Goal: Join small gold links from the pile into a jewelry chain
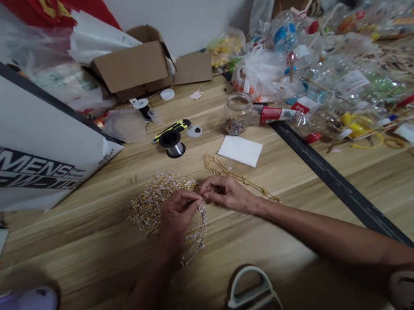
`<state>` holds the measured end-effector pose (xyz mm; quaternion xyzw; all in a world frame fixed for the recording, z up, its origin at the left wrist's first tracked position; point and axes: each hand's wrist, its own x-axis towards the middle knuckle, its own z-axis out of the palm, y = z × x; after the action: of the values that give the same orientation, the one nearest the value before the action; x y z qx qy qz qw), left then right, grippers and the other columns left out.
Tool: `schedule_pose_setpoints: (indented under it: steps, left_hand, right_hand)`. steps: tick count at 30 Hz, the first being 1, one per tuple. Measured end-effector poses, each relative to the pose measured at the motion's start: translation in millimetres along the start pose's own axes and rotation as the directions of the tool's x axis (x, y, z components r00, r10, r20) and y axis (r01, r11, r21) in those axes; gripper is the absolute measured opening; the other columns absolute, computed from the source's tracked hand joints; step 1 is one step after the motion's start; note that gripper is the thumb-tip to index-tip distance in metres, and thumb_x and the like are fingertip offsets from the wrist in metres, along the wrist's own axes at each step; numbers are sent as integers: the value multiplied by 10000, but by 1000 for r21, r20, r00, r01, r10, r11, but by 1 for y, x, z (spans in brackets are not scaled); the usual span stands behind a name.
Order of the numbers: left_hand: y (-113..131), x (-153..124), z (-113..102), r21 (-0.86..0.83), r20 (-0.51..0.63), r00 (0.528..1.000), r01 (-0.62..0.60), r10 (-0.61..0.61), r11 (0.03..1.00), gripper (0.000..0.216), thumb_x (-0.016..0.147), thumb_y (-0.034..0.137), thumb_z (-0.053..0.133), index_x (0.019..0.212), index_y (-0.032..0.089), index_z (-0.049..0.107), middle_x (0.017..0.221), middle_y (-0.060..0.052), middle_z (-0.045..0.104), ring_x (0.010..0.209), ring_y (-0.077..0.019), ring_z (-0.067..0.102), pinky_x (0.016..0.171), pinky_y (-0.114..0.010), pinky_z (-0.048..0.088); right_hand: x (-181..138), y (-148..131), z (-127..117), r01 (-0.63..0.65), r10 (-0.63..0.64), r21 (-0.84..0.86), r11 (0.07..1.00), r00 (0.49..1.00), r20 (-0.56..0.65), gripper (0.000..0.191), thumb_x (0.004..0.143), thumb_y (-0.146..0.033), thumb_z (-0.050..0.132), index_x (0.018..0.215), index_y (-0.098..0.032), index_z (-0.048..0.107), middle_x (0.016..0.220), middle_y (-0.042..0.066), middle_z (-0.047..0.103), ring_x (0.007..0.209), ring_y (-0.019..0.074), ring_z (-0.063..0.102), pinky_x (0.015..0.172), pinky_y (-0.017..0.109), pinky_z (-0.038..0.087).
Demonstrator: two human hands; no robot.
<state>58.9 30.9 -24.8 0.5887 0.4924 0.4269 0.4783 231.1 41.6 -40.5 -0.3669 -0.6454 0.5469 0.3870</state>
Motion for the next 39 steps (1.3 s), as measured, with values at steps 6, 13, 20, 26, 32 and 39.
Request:
schedule_pose_setpoints:
  steps: [6, 13, 20, 26, 32, 39]
  left_hand:
    - [-3, -1, 1, 15, -49, 998, -38, 39, 999, 79, 649, 209, 701, 664, 170, 634, 722, -26, 674, 717, -153, 632, 709, -262, 509]
    - [-2, -2, 1, 16, -53, 994, -91, 92, 996, 58, 662, 156, 683, 660, 174, 628, 705, -12, 647, 704, -138, 611, 685, -244, 493]
    - [1, -3, 2, 32, -59, 993, -100, 102, 994, 66, 670, 161, 683, 656, 174, 620, 708, -7, 636, 702, -134, 602, 684, -243, 487]
    - [-1, -3, 2, 1, -57, 994, -92, 91, 996, 70, 664, 160, 695, 652, 168, 626, 684, 4, 631, 668, -123, 598, 651, -228, 478]
    - [-5, -2, 1, 17, -58, 995, -77, 78, 997, 71, 665, 161, 701, 721, 166, 658, 697, 2, 650, 660, -119, 608, 630, -219, 481]
    - [-10, 0, 0, -1, -58, 995, -81, 81, 997, 33, 683, 166, 692, 705, 167, 667, 715, -5, 649, 672, -120, 604, 638, -226, 474]
  right_hand:
    - [2, -7, 0, -110, 107, 89, 990, 994, 36, 218, 784, -332, 612, 821, -119, 596, 623, -28, 512, 533, 67, 417, 493, 182, 315]
    - [2, -12, 0, -142, 132, 142, 980, 988, 76, 271, 751, -380, 646, 767, -117, 585, 607, -44, 465, 544, 66, 392, 515, 197, 293]
    - [3, -12, -2, -168, 154, 136, 976, 983, 102, 268, 758, -369, 635, 751, -106, 590, 601, -44, 467, 530, 61, 375, 507, 201, 270]
    - [3, -10, -2, -133, 121, 136, 982, 988, 92, 294, 754, -392, 640, 740, -105, 579, 608, -35, 472, 545, 69, 384, 512, 204, 279]
    - [2, -7, -2, -115, 101, 158, 981, 990, 96, 260, 775, -368, 624, 749, -115, 572, 607, -38, 460, 542, 67, 371, 507, 199, 268]
    - [2, -7, -3, -101, 87, 188, 977, 993, 83, 225, 793, -340, 611, 765, -120, 572, 607, -36, 469, 528, 64, 377, 492, 194, 276]
